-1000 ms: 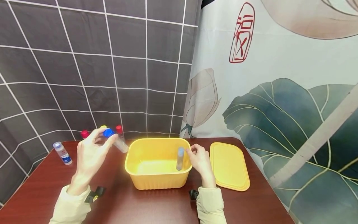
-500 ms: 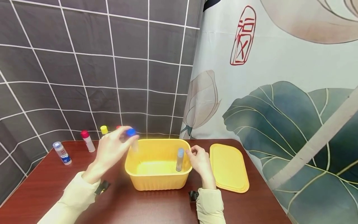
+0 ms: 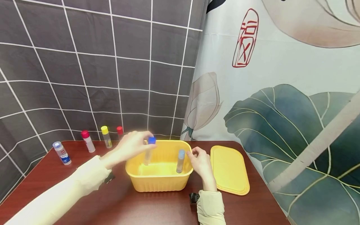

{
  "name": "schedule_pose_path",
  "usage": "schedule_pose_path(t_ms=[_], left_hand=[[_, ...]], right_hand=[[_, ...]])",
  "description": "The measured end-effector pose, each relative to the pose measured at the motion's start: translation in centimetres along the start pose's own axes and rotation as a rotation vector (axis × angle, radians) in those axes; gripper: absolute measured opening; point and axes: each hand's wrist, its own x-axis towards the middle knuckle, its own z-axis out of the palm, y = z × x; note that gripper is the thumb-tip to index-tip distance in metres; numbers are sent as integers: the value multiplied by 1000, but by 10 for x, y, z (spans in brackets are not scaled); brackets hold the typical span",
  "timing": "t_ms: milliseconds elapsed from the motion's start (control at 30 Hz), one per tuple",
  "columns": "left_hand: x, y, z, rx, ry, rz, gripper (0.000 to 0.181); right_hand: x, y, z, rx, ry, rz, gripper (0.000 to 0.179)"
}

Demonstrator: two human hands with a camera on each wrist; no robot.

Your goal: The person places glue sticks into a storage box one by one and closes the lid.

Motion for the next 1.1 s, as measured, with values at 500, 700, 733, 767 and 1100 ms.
schedule_pose_path(t_ms=[500, 700, 733, 767, 1100], left_hand=[[38, 21, 28, -18, -275, 84, 28], [47, 27, 34, 59, -329, 147, 29], [48, 29, 34, 83, -336, 163, 30], [48, 30, 34, 102, -343, 178, 30], [62, 33, 41, 253, -486, 278, 25]], right_hand=[[1, 0, -2, 28, 3, 19, 18], [0, 0, -2, 21, -1, 21, 18], [0, 0, -1, 22, 1, 23, 18], [0, 1, -1, 23, 1, 26, 18], [0, 1, -2, 16, 2, 12, 18]])
